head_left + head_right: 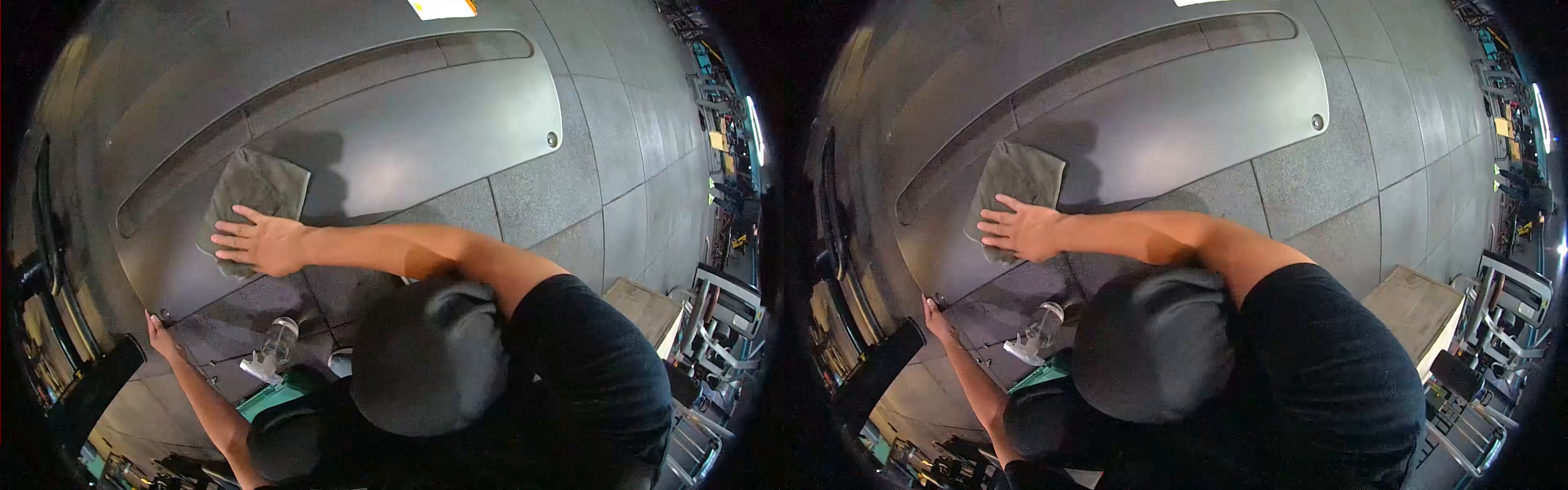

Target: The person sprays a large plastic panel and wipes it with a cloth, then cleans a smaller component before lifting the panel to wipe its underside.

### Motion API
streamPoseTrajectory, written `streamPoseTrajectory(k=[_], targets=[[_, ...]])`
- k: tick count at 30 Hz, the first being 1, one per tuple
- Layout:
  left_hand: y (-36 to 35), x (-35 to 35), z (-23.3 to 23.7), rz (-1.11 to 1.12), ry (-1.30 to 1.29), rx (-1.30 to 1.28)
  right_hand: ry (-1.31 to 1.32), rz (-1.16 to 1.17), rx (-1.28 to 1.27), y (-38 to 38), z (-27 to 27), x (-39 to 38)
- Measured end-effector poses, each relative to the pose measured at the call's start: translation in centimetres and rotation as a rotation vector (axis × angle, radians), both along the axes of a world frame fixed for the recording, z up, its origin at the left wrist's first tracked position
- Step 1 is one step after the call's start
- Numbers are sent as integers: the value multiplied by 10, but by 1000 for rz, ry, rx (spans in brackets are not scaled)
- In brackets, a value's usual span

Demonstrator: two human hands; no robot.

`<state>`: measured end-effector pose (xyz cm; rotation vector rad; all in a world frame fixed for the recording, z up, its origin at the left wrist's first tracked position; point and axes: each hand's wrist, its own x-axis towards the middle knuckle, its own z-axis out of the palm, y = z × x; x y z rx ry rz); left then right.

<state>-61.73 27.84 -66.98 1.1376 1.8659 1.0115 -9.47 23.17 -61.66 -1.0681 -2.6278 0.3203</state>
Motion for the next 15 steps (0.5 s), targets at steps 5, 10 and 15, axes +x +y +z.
streamPoseTrajectory(k=[5,10,15], targets=[[0,9,5,-9,52,33,-99,-310,-37,7,8,122],[-4,0,-1,2,8,43,-294,-856,-163,-10,16,364],[0,0,2,1,85,33,-324,-1008,-58,-60,30,519]])
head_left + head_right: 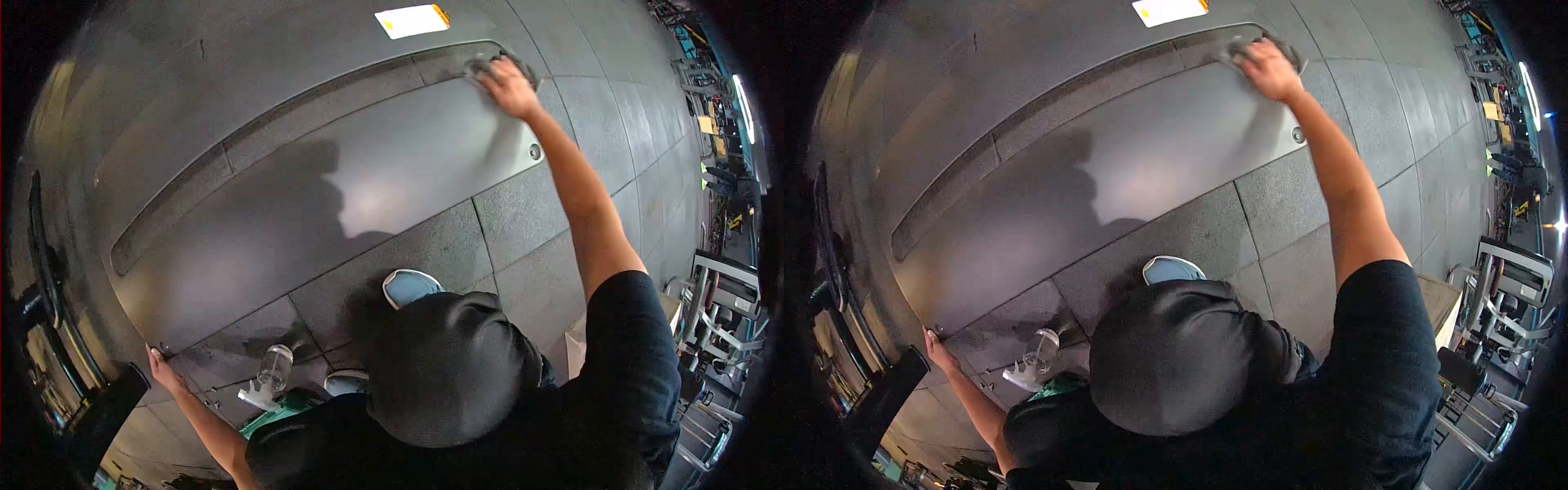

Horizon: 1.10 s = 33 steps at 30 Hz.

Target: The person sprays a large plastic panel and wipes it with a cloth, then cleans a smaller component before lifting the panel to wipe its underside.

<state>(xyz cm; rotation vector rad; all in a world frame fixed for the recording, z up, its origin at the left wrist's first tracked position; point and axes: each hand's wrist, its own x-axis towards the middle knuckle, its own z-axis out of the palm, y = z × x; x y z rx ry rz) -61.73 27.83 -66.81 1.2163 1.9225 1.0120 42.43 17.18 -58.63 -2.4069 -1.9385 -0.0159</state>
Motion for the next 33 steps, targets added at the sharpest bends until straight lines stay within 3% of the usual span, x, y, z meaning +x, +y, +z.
streamPoseTrajectory(k=[2,4,7,9,12,14,17,22,24,26,31,33], targets=[[1,-5,1,15,-33,-18,-6,251,63,-2,-19,62],[-2,-5,2,31,-65,-42,-4,281,42,0,-16,73],[-4,-1,6,82,-113,-78,-238,411,78,16,-18,94],[-4,2,13,-52,-2,-72,-277,399,11,26,-7,105],[-2,3,15,-28,-35,-79,-269,372,-28,28,-18,104],[-2,-5,10,14,-87,-95,-159,213,213,24,-43,95],[-1,3,10,62,-131,-96,-66,89,231,10,-46,66],[-1,-2,3,33,-96,-56,-59,-7,253,-7,-52,-30],[-2,7,6,-5,-81,-48,42,-9,115,2,-31,-97],[-3,12,6,6,-73,-35,86,110,-33,23,-4,-180],[2,-15,-7,-1,3,-44,179,670,55,34,-15,-378],[3,-3,-3,94,-53,-66,237,779,98,23,-19,-396]])
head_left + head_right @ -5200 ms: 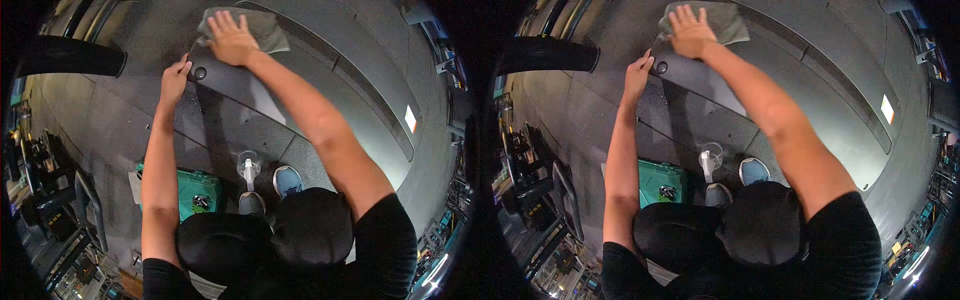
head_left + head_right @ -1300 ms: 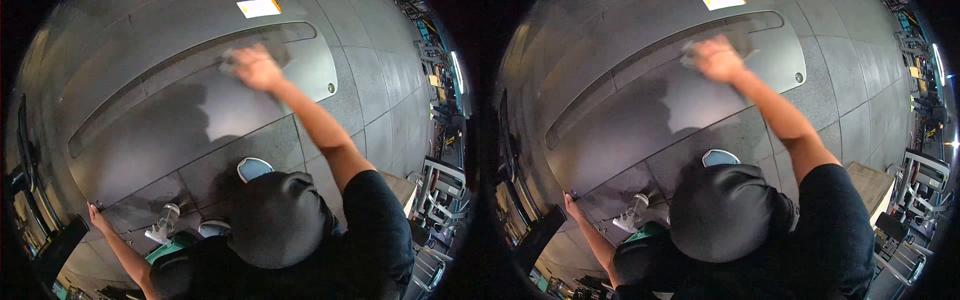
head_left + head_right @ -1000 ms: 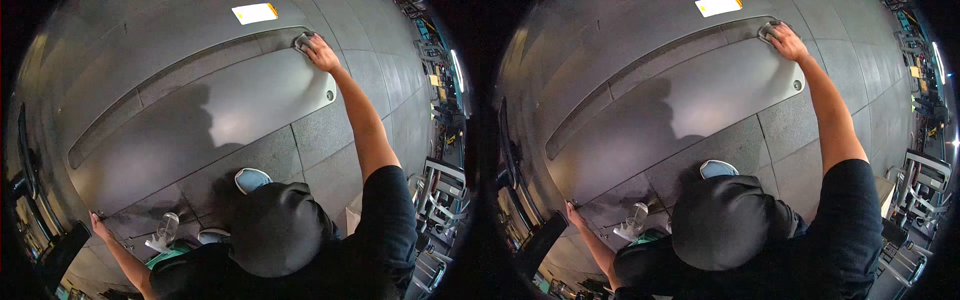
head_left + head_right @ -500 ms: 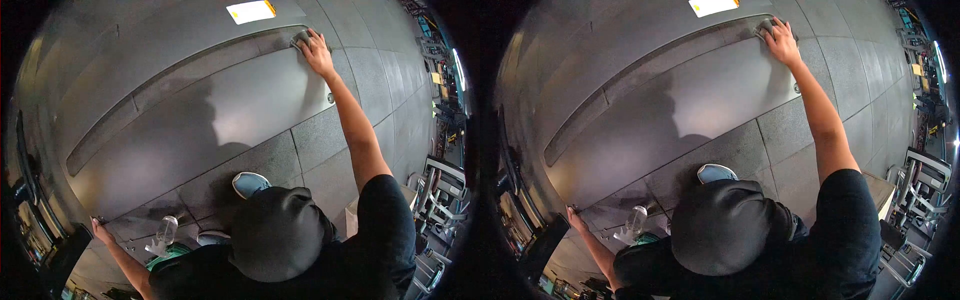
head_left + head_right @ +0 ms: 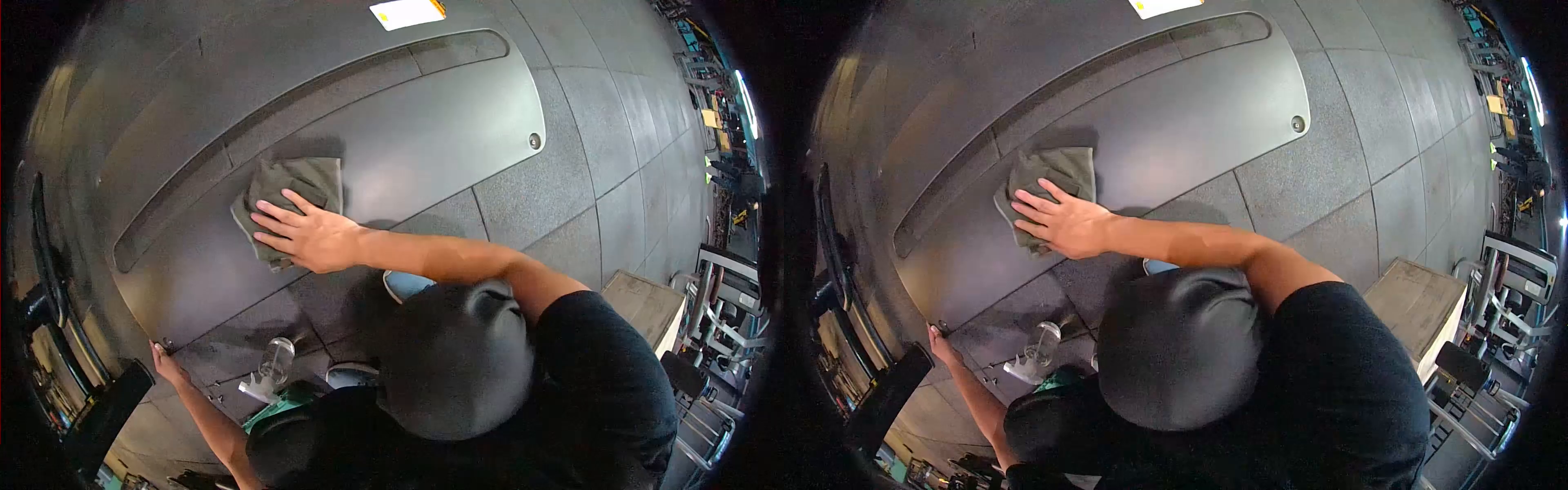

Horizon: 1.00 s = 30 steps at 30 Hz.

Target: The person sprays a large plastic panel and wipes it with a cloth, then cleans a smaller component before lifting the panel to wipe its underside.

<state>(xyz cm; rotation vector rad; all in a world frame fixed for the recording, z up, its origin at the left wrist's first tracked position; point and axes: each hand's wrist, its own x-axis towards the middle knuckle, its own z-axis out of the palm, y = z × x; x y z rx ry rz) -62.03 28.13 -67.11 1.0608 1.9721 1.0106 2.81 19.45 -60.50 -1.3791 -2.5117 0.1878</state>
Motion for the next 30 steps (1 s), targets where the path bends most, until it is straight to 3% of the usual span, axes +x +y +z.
streamPoseTrajectory(k=[3,6,9,11,12,14,19,21,24,26,30], targets=[[-7,18,13,-34,-46,22,85,43,-92,-25,4,48],[-3,2,5,-118,89,30,-222,-538,-96,-48,15,164],[-3,11,8,-67,12,48,-284,-998,0,-66,-11,324],[2,6,6,-97,37,56,-529,-945,41,-77,-78,473],[0,0,0,-119,61,54,-533,-949,39,-78,-66,471],[2,-21,-12,-121,7,47,-84,-833,66,-85,-28,449],[-2,-5,-2,-55,-25,-5,-127,-1150,190,-163,-33,365],[-3,-11,-5,-126,-35,30,42,-1150,239,-205,-46,327],[-4,-6,2,-163,-65,19,22,-1219,197,-222,-51,281],[-8,17,23,-199,89,-21,15,-1127,153,-202,-34,245],[-7,13,8,-129,-45,44,-74,-709,-61,-160,-23,135]])
